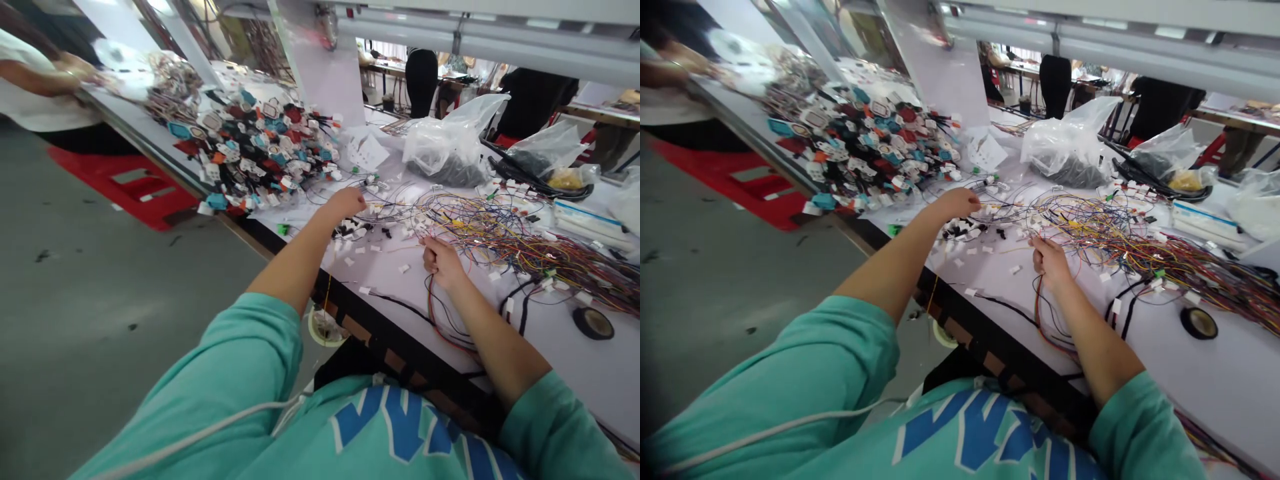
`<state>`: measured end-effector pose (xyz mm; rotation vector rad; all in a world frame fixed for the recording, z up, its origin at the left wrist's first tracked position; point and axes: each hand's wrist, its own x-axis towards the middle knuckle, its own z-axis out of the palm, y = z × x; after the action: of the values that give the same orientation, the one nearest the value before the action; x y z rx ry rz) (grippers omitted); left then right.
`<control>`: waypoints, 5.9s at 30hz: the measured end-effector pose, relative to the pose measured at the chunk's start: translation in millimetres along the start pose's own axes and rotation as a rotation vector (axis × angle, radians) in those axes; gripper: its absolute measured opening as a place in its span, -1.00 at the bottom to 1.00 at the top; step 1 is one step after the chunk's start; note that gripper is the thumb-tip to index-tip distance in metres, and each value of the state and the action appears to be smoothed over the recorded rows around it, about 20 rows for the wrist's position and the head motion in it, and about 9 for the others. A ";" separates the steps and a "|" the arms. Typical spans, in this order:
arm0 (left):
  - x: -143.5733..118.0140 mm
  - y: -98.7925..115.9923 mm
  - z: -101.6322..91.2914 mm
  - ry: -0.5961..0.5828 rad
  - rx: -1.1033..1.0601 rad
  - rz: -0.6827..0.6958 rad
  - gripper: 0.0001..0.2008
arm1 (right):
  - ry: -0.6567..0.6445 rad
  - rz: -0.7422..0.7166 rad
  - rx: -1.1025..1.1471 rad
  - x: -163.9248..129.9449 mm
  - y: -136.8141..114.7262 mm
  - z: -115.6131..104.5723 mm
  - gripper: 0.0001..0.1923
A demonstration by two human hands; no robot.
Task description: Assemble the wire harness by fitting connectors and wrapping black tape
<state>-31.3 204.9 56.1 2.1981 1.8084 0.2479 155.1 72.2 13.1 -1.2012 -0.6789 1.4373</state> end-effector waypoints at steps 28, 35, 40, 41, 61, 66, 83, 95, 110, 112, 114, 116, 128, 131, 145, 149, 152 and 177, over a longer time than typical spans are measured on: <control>21.9 -27.5 -26.6 0.008 -0.315 -0.072 -0.75 | 0.006 0.029 -0.011 2.6 3.2 1.9 -0.82; -28.1 -64.6 -27.3 -0.211 -0.137 -0.104 -0.70 | 0.001 -0.001 -0.028 3.3 4.2 -0.8 -0.74; -41.3 -72.0 -20.7 -0.133 0.130 -0.101 -0.69 | 0.002 -0.022 -0.055 1.3 3.6 -1.0 -0.73; -41.6 -72.8 -18.3 -0.123 0.151 -0.104 -0.70 | 0.004 -0.022 -0.061 1.0 3.4 -0.8 -0.73; -63.9 -69.1 -11.8 0.065 -0.283 -0.137 -0.70 | 0.011 -0.020 -0.078 -0.1 2.8 0.5 -0.69; -49.8 -43.4 -1.8 -0.060 0.001 0.025 -0.70 | 0.018 -0.033 -0.082 -0.9 2.0 0.7 -0.71; -31.2 -47.0 1.4 -0.017 0.018 -0.010 -0.65 | 0.001 -0.028 -0.096 -0.6 3.1 0.6 -0.70; -79.0 -45.4 -21.8 -0.004 -0.558 -0.156 -0.73 | -0.017 -0.050 -0.127 0.1 3.1 -0.7 -0.73; -121.1 -26.8 29.2 -0.129 -0.104 0.032 -0.68 | 0.003 -0.067 -0.121 -1.9 2.1 -0.1 -0.74; -118.7 -24.2 29.6 -0.085 -0.060 0.011 -0.64 | 0.002 -0.069 -0.116 -1.3 2.7 -0.6 -0.74; -119.0 -22.6 29.7 -0.008 -0.120 -0.023 -0.60 | 0.000 -0.074 -0.124 -0.7 3.4 -1.1 -0.74; -121.9 -20.1 30.3 0.066 -0.318 -0.057 -0.65 | -0.010 -0.081 -0.133 -1.1 3.8 -0.8 -0.74; -167.5 17.5 28.4 -0.264 -1.184 0.066 -0.85 | -0.252 -0.189 -0.254 -30.6 -5.3 22.3 -0.82; -173.4 16.3 22.7 -0.232 -1.164 0.081 -0.83 | -0.301 -0.216 -0.316 -35.5 -5.9 24.4 -0.85; -181.9 11.0 24.2 -0.059 -1.218 0.250 -0.80 | -0.362 -0.378 -0.534 -56.3 -13.7 35.0 -0.85; -184.0 10.2 22.7 -0.078 -1.231 0.241 -0.80 | -0.257 -0.487 -0.690 -62.7 -17.7 37.6 -0.81; -184.5 9.3 23.4 -0.099 -1.247 0.244 -0.79 | -0.218 -0.525 -0.774 -65.6 -20.9 40.6 -0.80; -189.7 16.6 30.9 0.119 -0.939 0.191 -0.71 | -0.264 -0.372 -0.853 -62.7 -14.9 42.6 -0.82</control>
<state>-44.3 13.1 41.1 1.6580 1.1361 1.0384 114.8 25.1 59.2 -1.4094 -1.7162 1.0020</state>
